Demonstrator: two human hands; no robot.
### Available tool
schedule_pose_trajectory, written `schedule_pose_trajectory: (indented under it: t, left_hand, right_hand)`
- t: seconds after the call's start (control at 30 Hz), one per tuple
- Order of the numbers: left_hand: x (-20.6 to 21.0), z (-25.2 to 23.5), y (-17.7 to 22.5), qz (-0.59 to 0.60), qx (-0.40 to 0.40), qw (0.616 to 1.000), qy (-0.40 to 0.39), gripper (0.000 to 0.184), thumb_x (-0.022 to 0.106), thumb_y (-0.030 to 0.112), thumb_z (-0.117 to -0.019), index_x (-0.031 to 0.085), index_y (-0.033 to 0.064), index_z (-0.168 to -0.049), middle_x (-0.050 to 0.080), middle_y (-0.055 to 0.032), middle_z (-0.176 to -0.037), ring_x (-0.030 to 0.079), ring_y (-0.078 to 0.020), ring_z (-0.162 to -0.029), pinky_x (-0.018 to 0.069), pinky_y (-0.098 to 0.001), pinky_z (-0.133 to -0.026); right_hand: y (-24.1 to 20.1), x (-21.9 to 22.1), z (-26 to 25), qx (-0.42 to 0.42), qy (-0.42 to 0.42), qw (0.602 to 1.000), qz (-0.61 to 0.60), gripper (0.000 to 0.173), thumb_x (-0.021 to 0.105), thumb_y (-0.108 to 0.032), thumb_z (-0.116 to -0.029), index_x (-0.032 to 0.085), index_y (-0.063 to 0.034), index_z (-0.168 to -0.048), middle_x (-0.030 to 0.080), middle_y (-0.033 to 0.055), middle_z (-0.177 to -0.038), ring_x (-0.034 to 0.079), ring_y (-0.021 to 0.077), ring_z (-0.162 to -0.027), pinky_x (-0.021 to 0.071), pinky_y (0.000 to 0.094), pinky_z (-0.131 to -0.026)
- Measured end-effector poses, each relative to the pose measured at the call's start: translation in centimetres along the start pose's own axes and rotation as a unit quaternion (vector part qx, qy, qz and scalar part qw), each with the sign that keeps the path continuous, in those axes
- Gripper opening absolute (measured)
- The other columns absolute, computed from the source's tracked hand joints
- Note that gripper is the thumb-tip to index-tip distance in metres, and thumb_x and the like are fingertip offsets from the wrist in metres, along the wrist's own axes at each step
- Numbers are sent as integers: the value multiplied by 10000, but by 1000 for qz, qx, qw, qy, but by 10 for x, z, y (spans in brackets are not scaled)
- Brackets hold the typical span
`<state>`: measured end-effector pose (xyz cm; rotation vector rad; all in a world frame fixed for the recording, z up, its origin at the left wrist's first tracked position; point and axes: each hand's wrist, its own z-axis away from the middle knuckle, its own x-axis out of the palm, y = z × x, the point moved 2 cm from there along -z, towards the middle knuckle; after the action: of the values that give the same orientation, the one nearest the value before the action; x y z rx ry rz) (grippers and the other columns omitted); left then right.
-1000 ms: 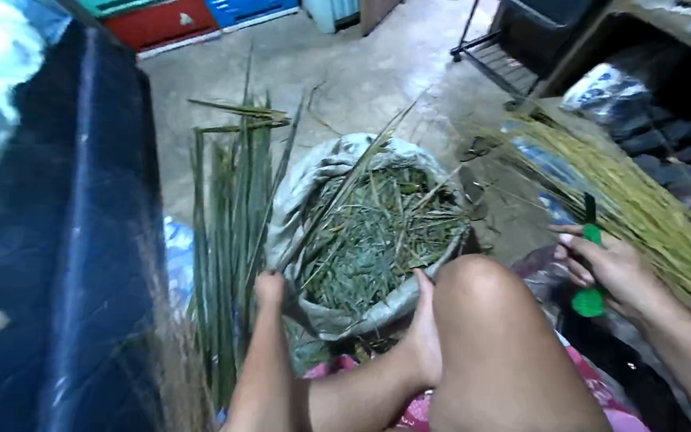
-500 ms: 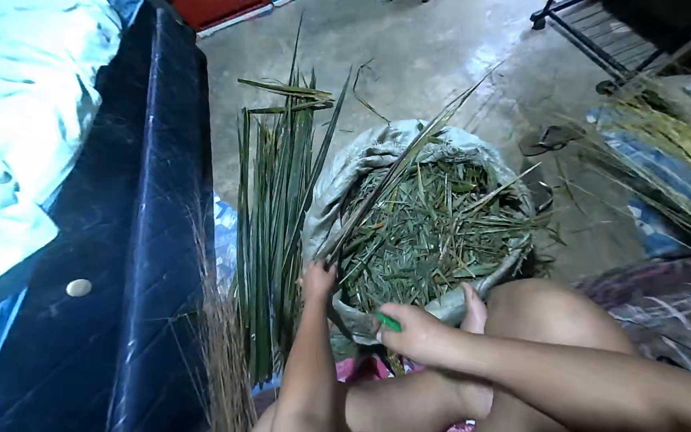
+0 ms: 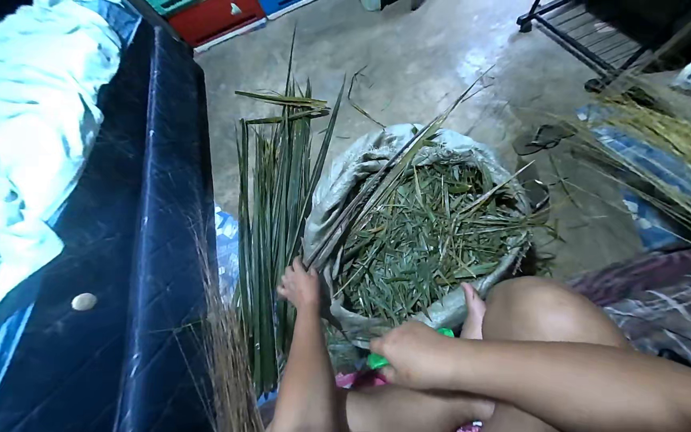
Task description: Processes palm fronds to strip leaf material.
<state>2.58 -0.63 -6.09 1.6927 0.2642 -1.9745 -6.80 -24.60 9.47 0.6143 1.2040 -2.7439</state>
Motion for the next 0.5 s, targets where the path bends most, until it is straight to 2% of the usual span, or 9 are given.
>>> schedule_pose_trajectory:
  t: [0.07, 0.1, 0.17, 0.23, 0.27, 0.33, 0.4, 0.47, 0.5]
  left_hand:
    - [0, -2, -4, -23, 4, 997, 70, 686, 725, 316, -940, 454, 187, -1556, 383, -291, -1575, 292, -525, -1484, 189, -748, -1156]
    - [1, -2, -5, -26, 6, 996, 84, 723, 736, 299, -930, 425, 194, -1574, 332, -300, -1602, 249, -537, -1499, 177, -743, -1164]
    - [3, -1, -4, 1, 25, 997, 71, 595, 714, 227, -940, 523, 124, -1494, 433, -311, -1523, 394, -539, -1412, 334, -684, -1117]
    - [9, -1, 2, 27, 55, 998, -28, 390, 599, 205, -1019, 618, 43, -1373, 561, -259, -1420, 552, -443, -1309, 457, -591, -1075]
    - [15, -2, 5, 31, 70, 993, -84, 363, 540, 216, -1054, 634, 41, -1358, 578, -213, -1423, 577, -382, -1305, 471, -544, -1087]
    - [29, -5, 10, 38, 85, 985, -148, 405, 490, 201, -1075, 575, 47, -1440, 508, -170, -1530, 515, -336, -1394, 415, -511, -1156]
    - [40, -8, 9, 42, 79, 979, -183, 496, 481, 184, -1076, 433, 67, -1556, 333, -169, -1651, 359, -331, -1511, 313, -495, -1226]
    - [44, -9, 5, 22, 66, 979, -193, 565, 515, 224, -1062, 371, 108, -1596, 228, -189, -1687, 291, -362, -1537, 304, -515, -1226]
    - [43, -8, 4, 14, 48, 981, -189, 589, 548, 255, -1048, 377, 122, -1596, 223, -201, -1683, 290, -388, -1529, 318, -527, -1215]
  right_hand:
    - [0, 1, -3, -2, -10, 1000, 13, 306, 534, -198, -1061, 615, -8, -1286, 682, 260, -1159, 651, 470, -1119, 499, 671, -886]
    - [0, 1, -4, -1, -12, 1000, 17, 306, 533, -201, -1063, 613, -8, -1285, 683, 260, -1157, 653, 468, -1118, 500, 670, -885]
    - [-1, -1, -6, 6, -16, 1000, 20, 303, 528, -199, -1067, 609, -5, -1284, 681, 264, -1157, 654, 468, -1117, 500, 668, -884]
    - [-2, -3, -7, 9, -19, 1000, 20, 298, 527, -196, -1066, 608, -4, -1280, 680, 266, -1155, 653, 469, -1114, 500, 667, -878]
    - [-3, -4, -7, 10, -22, 999, 22, 298, 525, -196, -1066, 609, -5, -1279, 680, 263, -1157, 653, 466, -1115, 501, 667, -877]
    - [-3, -4, -8, 11, -27, 999, 27, 305, 525, -204, -1068, 609, 1, -1277, 680, 264, -1155, 653, 466, -1114, 501, 668, -874]
    - [-2, -3, -8, 13, -32, 999, 28, 308, 524, -205, -1070, 608, 5, -1278, 677, 268, -1159, 651, 471, -1115, 500, 669, -873]
    - [-2, -2, -8, 16, -34, 999, 29, 305, 529, -201, -1069, 612, 3, -1280, 680, 269, -1155, 654, 476, -1109, 502, 674, -870]
    - [-2, -2, -8, 15, -35, 999, 29, 305, 529, -196, -1068, 614, 4, -1282, 682, 273, -1154, 654, 480, -1108, 500, 678, -871]
